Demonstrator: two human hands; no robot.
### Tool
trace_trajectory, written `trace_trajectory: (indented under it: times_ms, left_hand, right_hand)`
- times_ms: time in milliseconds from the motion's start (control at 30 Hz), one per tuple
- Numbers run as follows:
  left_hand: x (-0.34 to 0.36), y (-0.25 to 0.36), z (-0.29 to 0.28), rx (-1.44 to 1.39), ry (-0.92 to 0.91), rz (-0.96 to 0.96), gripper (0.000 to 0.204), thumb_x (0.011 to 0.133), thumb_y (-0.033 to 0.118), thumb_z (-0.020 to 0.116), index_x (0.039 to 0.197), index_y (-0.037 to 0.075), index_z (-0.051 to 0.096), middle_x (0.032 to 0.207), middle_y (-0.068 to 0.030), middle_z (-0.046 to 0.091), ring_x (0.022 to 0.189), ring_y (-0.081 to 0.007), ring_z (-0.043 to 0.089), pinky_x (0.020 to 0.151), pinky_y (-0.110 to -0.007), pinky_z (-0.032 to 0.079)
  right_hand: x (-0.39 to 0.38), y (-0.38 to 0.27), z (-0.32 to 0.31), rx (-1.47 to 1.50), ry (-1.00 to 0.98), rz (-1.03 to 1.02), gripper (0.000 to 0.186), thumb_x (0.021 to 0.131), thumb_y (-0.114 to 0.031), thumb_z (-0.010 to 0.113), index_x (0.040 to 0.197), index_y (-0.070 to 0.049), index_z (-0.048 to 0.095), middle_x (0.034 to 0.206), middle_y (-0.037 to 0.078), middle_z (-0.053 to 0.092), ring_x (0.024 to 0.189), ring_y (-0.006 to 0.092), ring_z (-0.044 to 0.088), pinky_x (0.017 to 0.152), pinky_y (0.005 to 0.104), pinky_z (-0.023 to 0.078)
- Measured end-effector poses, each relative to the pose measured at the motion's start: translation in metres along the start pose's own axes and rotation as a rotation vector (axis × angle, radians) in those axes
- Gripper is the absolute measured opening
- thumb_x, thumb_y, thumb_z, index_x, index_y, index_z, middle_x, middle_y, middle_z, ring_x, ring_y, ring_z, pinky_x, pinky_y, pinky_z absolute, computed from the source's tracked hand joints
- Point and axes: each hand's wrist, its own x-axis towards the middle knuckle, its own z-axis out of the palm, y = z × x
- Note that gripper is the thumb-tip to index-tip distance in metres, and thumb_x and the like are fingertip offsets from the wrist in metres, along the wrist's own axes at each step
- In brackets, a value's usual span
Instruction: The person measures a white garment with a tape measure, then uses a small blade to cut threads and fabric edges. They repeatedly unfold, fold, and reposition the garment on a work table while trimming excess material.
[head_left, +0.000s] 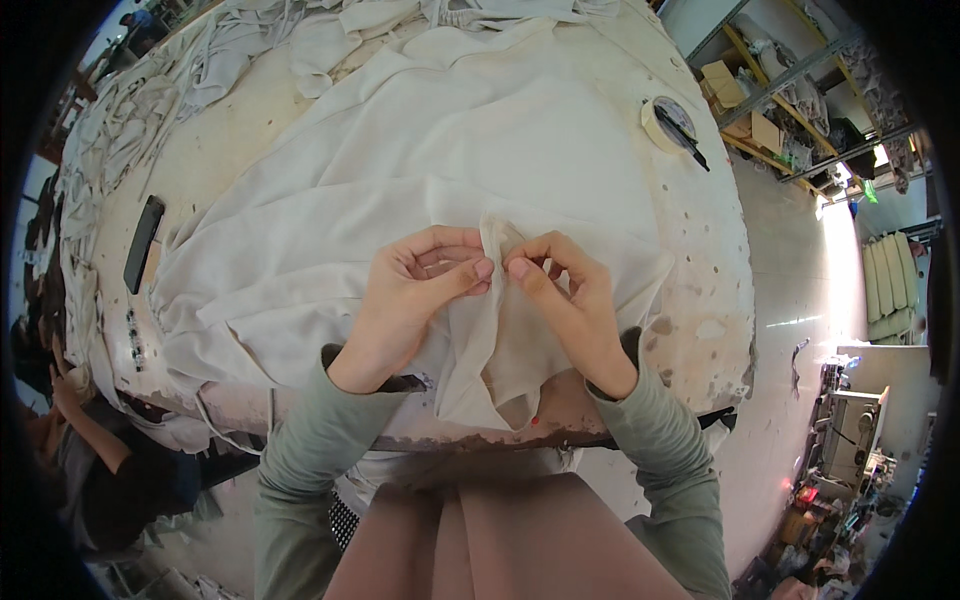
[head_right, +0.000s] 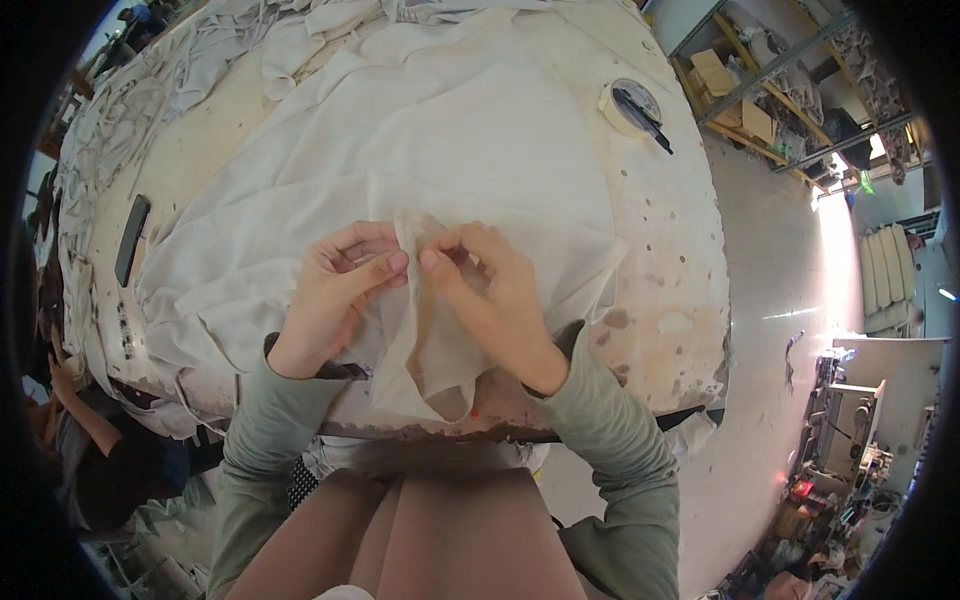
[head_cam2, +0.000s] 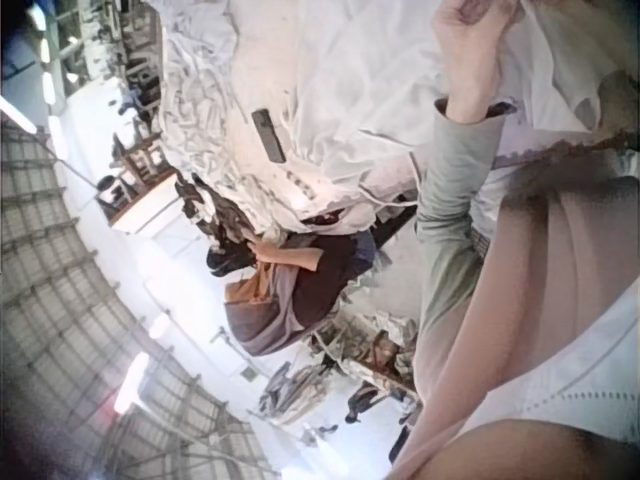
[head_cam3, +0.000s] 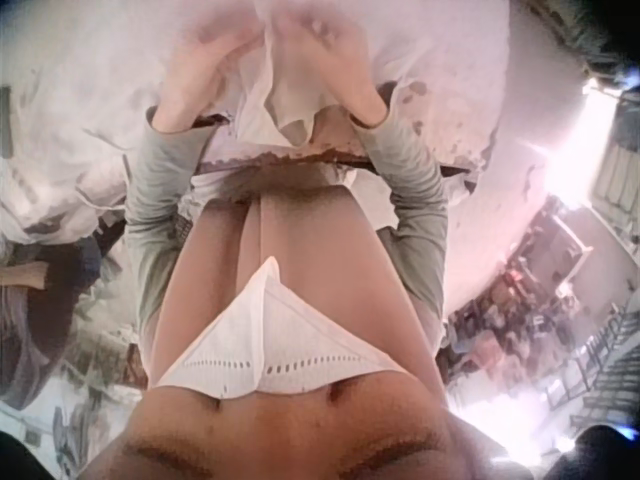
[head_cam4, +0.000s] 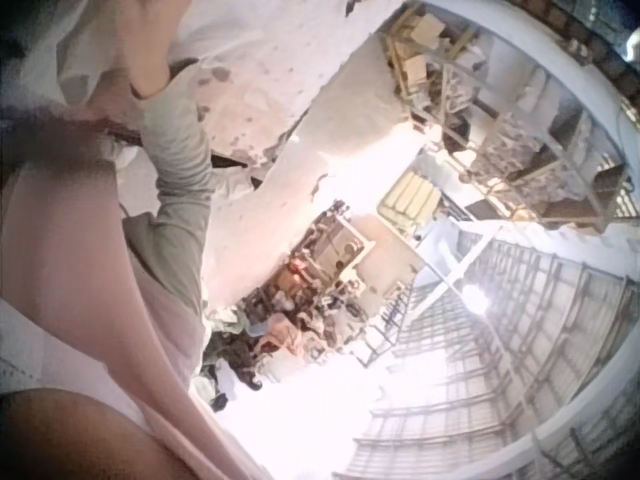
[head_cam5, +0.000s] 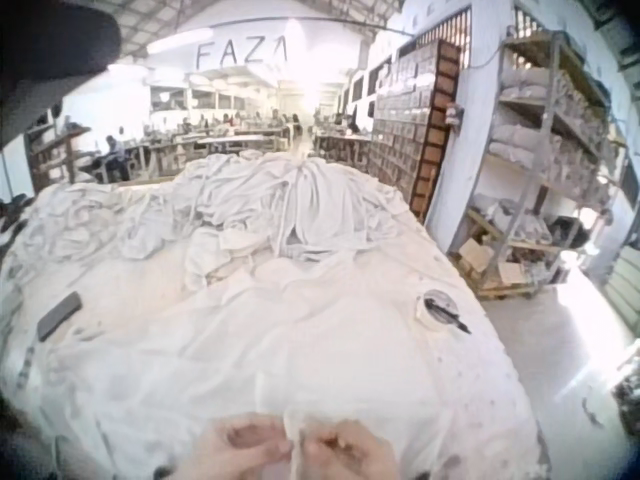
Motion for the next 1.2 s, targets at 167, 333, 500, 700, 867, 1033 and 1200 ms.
trace_trajectory:
  times_ms: [167, 333, 500, 700, 867, 1033, 1200]
  left_hand:
    - [-0.001, -0.002, 0.004, 0.111, 0.018, 0.084, 0.035, 0.082, 0.002, 0.069, 0.114, -0.004, 0.056, 0.095, -0.0106, 0.066, 0.085, -0.0123, 0.064, 0.078, -0.025, 0.052]
    - [-0.003, -0.005, 0.011, 0.084, 0.04, 0.151, 0.041, 0.083, 0.0, 0.067, 0.115, 0.001, 0.042, 0.093, -0.0122, 0.065, 0.086, -0.0133, 0.064, 0.078, -0.025, 0.052]
    - [-0.001, -0.01, 0.011, 0.051, 0.043, 0.203, 0.041, 0.084, -0.001, 0.066, 0.108, 0.006, 0.034, 0.092, -0.0139, 0.064, 0.085, -0.0142, 0.063, 0.078, -0.026, 0.052]
    - [-0.001, -0.014, 0.008, 0.068, 0.033, 0.162, 0.038, 0.085, -0.001, 0.065, 0.105, 0.006, 0.034, 0.092, -0.0142, 0.064, 0.085, -0.0144, 0.063, 0.077, -0.026, 0.052]
    - [-0.001, -0.018, 0.011, 0.005, -0.01, 0.156, 0.038, 0.085, 0.0, 0.065, 0.107, 0.005, 0.034, 0.095, -0.0122, 0.063, 0.088, -0.0132, 0.061, 0.079, -0.026, 0.05]
    - [-0.003, -0.019, 0.013, 0.202, -0.015, 0.082, 0.032, 0.086, 0.002, 0.065, 0.109, 0.003, 0.043, 0.097, -0.0076, 0.063, 0.087, -0.0117, 0.06, 0.078, -0.025, 0.049]
    - [-0.003, -0.016, 0.011, 0.182, -0.107, -0.046, 0.024, 0.087, 0.006, 0.064, 0.108, -0.002, 0.055, 0.095, -0.0061, 0.065, 0.085, -0.0084, 0.059, 0.077, -0.024, 0.048]
  right_hand:
    - [0.001, 0.002, 0.004, -0.048, 0.025, -0.027, 0.015, 0.086, -0.019, 0.065, 0.089, -0.004, 0.065, 0.08, -0.004, 0.06, 0.071, 0.0052, 0.043, 0.064, 0.022, 0.032]
    - [-0.001, -0.002, 0.001, 0.096, -0.031, 0.112, 0.018, 0.089, -0.021, 0.063, 0.091, -0.004, 0.064, 0.078, -0.006, 0.056, 0.071, 0.0042, 0.041, 0.063, 0.0201, 0.031]
    - [-0.001, 0.0, 0.004, 0.281, -0.069, 0.281, 0.02, 0.093, -0.02, 0.059, 0.096, -0.001, 0.062, 0.08, -0.005, 0.056, 0.073, 0.004, 0.045, 0.067, 0.0191, 0.036]
    - [-0.001, 0.01, 0.012, 0.118, 0.113, 0.038, 0.02, 0.091, -0.02, 0.062, 0.094, -0.001, 0.063, 0.077, -0.001, 0.059, 0.068, 0.0051, 0.048, 0.06, 0.022, 0.04]
    - [-0.002, 0.011, 0.013, 0.242, 0.081, 0.137, 0.015, 0.088, -0.016, 0.065, 0.091, -0.001, 0.064, 0.077, 0.0, 0.061, 0.067, 0.0055, 0.049, 0.062, 0.0213, 0.041]
    - [-0.003, 0.01, 0.014, 0.201, 0.144, 0.138, 0.015, 0.088, -0.017, 0.065, 0.088, -0.002, 0.064, 0.078, -0.001, 0.061, 0.069, 0.0057, 0.051, 0.066, 0.0215, 0.041]
    - [0.006, 0.012, 0.005, 0.052, 0.211, 0.035, 0.02, 0.092, -0.022, 0.061, 0.096, -0.002, 0.062, 0.085, -0.001, 0.061, 0.076, 0.0061, 0.052, 0.072, 0.0204, 0.041]
